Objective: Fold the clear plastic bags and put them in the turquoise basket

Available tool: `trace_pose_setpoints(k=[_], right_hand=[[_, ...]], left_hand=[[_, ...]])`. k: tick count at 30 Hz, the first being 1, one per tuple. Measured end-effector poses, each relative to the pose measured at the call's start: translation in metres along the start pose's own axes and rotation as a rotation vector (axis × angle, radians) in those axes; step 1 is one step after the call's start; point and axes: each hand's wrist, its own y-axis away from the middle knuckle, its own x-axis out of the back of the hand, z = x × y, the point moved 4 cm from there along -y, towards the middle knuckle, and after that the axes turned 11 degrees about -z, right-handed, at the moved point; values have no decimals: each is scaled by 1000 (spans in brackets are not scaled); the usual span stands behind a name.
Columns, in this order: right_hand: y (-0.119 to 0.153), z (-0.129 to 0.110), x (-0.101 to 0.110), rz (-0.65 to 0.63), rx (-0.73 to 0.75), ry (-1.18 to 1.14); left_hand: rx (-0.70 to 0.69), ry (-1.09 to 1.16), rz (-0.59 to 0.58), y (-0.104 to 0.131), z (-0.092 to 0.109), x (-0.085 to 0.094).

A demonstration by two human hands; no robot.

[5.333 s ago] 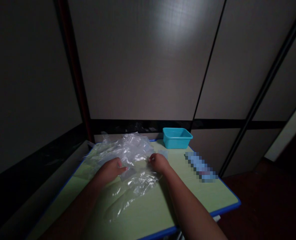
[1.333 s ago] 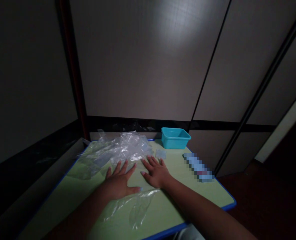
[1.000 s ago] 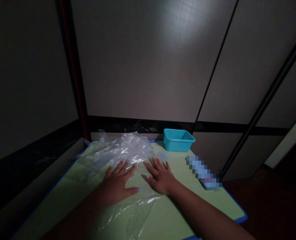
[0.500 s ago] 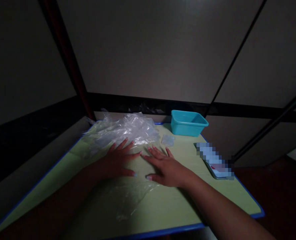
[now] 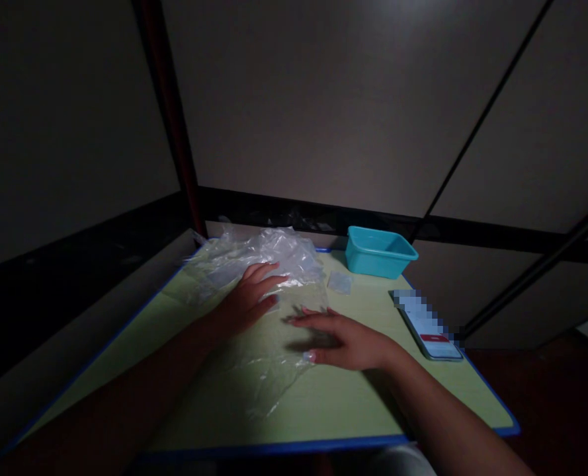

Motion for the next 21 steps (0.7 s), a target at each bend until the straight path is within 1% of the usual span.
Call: trace_pose_setpoints(k=[1,3,5,6,8,11,14,17,19,21], right_hand=[[1,-8,-3,-25,44,5],[2,-23,-13,-137,117,47],[2,-35,-24,-237,158,117],[2,-40,-29,-266,169,151],[1,-45,-35,-271,162,210],[0,-47,-40,-274,154,258],[1,-45,-42,-340,167,268],[1,-41,-44,-383,141,265],[2,-39,-46,-386,115,252],[3,-36,-47,-354,97,238]], left_hand=[[-1,6,14,0,1,1],[-3,17,37,0,2,3],[-14,26,48,1,3,3],[-18,30,51,1,4,3],[-20,36,55,2,4,2],[-11,41,51,3,4,1],[-11,46,34,2,3,0],[-9,47,20,2,3,0],[-6,40,18,1,3,0],[5,28,18,1,3,0]])
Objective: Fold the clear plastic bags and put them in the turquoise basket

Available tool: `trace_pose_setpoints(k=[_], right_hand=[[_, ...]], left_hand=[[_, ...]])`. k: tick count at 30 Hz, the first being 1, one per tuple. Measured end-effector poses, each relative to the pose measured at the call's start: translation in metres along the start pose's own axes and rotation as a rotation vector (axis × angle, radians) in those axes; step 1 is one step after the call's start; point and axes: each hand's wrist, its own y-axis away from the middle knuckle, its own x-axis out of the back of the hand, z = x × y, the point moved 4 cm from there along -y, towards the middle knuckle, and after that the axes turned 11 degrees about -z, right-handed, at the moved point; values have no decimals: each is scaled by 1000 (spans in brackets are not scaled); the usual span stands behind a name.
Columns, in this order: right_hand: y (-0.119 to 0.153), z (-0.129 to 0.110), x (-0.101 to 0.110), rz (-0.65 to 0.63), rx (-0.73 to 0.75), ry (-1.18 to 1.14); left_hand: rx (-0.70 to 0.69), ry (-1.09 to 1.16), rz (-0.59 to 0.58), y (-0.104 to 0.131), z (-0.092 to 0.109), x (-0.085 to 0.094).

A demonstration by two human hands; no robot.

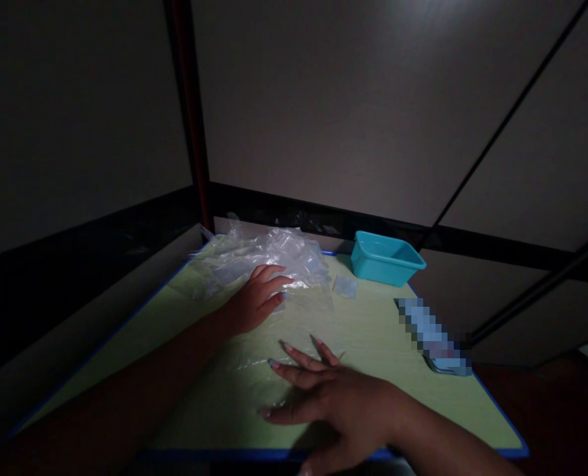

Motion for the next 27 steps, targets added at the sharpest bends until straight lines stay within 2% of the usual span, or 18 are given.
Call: trace_pose_setpoints(k=[4,7,10,12,14,18,22,27], right_hand=[[0,0,1,72,15,-37],[1,1,9,137,39,-81],[1,9,21,292,62,-162],[1,17,28,427,102,-246],[0,26,30,493,104,-345],[-5,38,24,483,41,-433],[-9,38,20,459,15,-372],[-6,35,24,482,52,-321]], left_hand=[[29,3,-19,0,0,-1],[27,35,-16,-1,0,-1],[-51,134,-16,-3,3,0],[-116,236,-55,-5,5,0],[-145,320,-104,-6,8,-1],[-106,420,-135,-7,12,-3],[-16,483,-134,-9,12,-6],[-30,487,-195,-9,15,-9]])
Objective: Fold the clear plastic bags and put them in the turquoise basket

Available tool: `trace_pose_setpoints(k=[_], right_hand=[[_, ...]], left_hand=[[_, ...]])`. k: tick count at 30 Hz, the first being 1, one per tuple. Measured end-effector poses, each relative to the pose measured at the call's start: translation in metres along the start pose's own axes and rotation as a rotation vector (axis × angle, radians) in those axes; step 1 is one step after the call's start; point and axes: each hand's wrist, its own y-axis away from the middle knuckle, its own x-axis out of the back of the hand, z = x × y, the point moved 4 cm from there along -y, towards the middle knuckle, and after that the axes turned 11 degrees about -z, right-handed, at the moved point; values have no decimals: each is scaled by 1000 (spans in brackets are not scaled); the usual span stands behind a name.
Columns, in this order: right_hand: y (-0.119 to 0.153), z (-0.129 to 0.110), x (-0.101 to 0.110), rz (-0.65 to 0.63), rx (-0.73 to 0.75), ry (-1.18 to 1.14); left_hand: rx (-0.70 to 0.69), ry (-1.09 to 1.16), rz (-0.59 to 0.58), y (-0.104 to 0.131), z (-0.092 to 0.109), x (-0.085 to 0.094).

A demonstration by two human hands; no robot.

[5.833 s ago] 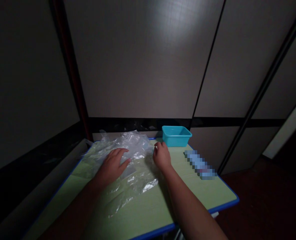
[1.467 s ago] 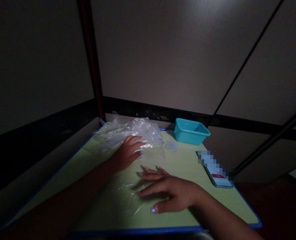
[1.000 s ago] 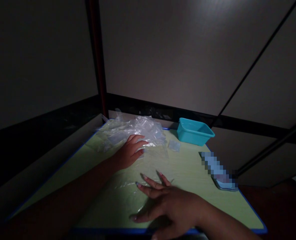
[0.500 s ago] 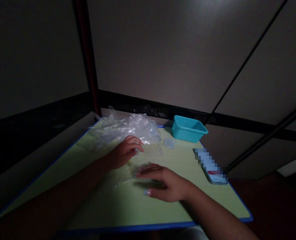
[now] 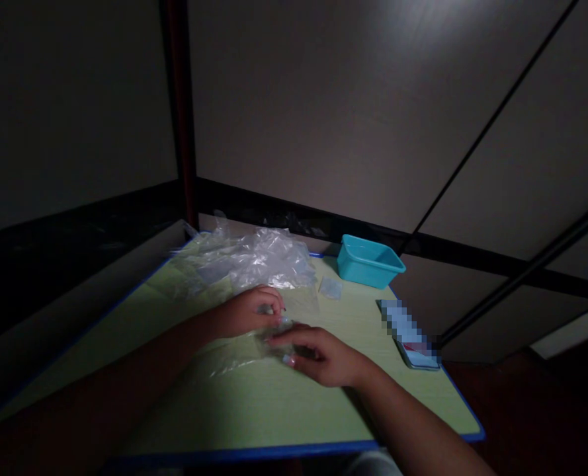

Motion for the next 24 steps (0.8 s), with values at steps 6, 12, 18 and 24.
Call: trace_pose_setpoints(k=[6,12,18,24], right_hand=[[13,3,23,178,-102,-5],[19,17,37,289,-295,76],[16,22,29,127,-313,67],[23,14,49,538,-204,265]], left_hand=[[56,-37,35,4,-3,3],[115,-193,6,4,-6,5],[132,-270,13,5,-13,5],[115,-312,26,6,-14,7]])
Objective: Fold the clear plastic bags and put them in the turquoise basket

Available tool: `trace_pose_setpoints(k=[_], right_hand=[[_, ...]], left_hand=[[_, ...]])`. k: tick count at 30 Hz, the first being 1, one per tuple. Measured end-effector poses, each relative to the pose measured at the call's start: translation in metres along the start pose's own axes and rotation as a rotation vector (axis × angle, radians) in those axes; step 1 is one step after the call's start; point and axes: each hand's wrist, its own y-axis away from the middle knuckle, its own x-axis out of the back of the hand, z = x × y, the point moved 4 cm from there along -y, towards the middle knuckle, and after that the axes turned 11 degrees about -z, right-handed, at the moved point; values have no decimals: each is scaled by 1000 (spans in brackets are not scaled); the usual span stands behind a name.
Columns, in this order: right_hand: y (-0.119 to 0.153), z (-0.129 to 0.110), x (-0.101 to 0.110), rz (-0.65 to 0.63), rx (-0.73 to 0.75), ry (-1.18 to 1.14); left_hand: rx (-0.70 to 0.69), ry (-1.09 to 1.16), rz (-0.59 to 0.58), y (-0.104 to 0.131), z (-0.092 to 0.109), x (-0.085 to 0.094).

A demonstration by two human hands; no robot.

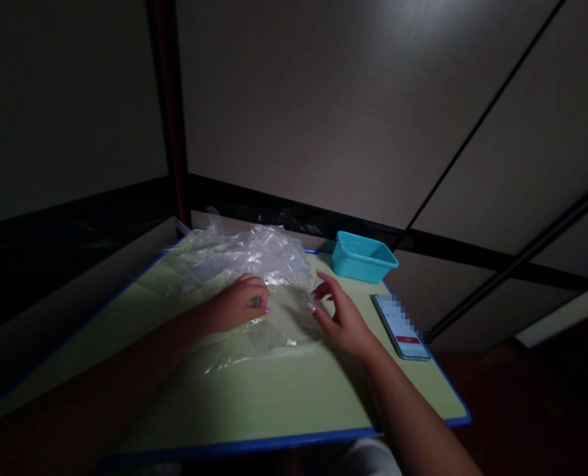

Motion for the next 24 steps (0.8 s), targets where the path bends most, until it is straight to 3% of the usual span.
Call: trace_pose_setpoints(k=[3,5,7,11,14,17,24], right_hand=[[4,-1,18,350,37,2],[5,0,24,421,38,-22],[3,1,22,315,15,-46],[0,0,1,-137,5,-25],[1,0,-11,-381,8,-29],[3,5,-15,-482,-42,-27],[3,16,-21,-553,-73,30]], left_hand=[[-14,-23,13,0,-4,-1],[-23,-28,23,0,-6,-2],[-12,-18,28,1,-5,-1],[17,0,4,1,5,2],[-28,-8,-38,0,14,-1],[-61,-6,-93,0,18,-9],[-79,-2,-142,1,22,-19]])
